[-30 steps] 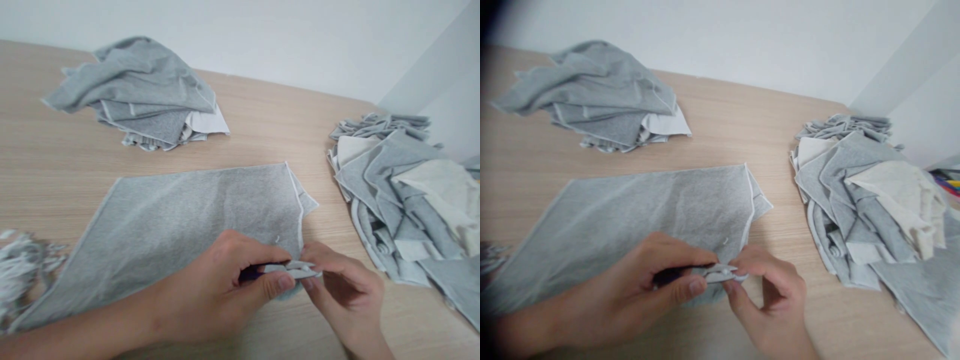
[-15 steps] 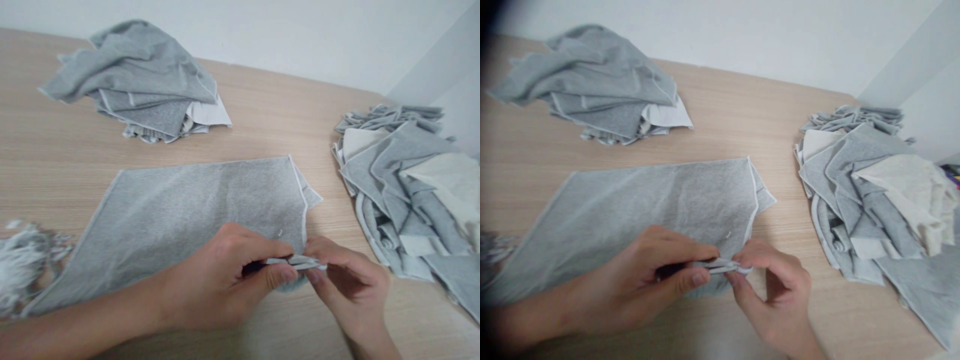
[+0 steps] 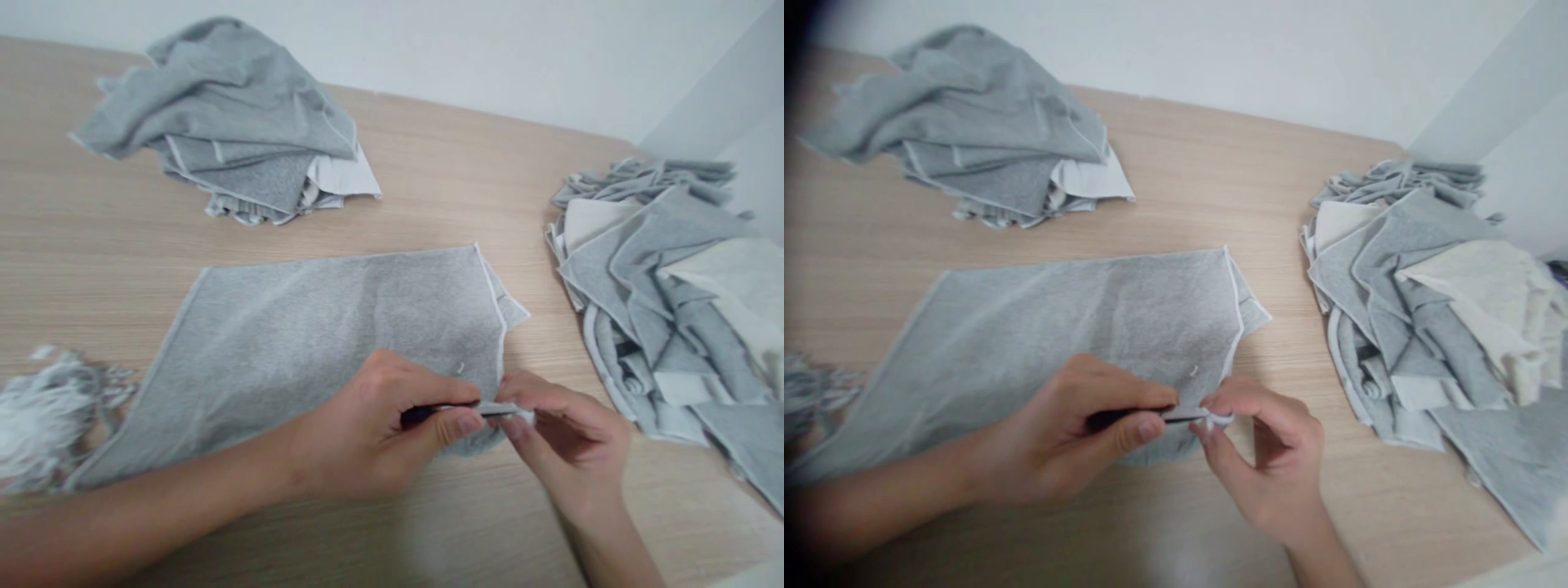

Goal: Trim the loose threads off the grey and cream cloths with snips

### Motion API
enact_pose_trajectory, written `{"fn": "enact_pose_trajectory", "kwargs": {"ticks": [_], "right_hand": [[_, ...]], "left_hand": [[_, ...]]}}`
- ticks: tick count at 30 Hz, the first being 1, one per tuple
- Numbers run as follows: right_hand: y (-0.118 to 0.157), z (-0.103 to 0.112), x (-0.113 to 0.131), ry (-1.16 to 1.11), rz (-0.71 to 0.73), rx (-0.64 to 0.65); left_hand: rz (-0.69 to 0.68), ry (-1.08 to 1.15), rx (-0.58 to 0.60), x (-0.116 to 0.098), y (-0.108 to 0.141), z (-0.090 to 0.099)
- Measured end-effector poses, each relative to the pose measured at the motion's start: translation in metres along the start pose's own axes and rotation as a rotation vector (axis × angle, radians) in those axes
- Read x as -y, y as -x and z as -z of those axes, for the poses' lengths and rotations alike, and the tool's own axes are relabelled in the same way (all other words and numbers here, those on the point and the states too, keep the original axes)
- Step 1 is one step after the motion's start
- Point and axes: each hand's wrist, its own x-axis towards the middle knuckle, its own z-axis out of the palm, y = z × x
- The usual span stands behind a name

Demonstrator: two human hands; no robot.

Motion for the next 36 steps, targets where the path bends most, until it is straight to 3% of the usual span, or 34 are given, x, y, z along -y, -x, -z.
{"fn": "enact_pose_trajectory", "kwargs": {"ticks": [8, 16, 23, 26, 30, 36], "right_hand": [[0.004, 0.0, -0.006, 0.023, -0.043, 0.004], [0.003, 0.002, -0.01, 0.036, -0.08, 0.019], [-0.003, 0.012, -0.008, 0.105, -0.08, 0.172], [0.0, 0.025, -0.003, 0.151, -0.085, 0.2], [0.023, 0.038, -0.001, 0.325, -0.099, 0.109], [0.075, 0.044, -0.001, 0.747, -0.067, 0.06]], "left_hand": [[0.085, 0.023, 0.021, 0.0, -0.002, 0.002], [0.07, 0.011, -0.055, 0.002, -0.003, 0.018], [0.031, -0.113, -0.109, -0.015, 0.003, 0.032], [0.011, -0.249, -0.111, -0.024, 0.014, 0.039], [0.012, -0.392, -0.135, -0.028, 0.043, 0.048], [0.223, -0.513, -0.202, -0.023, 0.101, 0.049]]}}
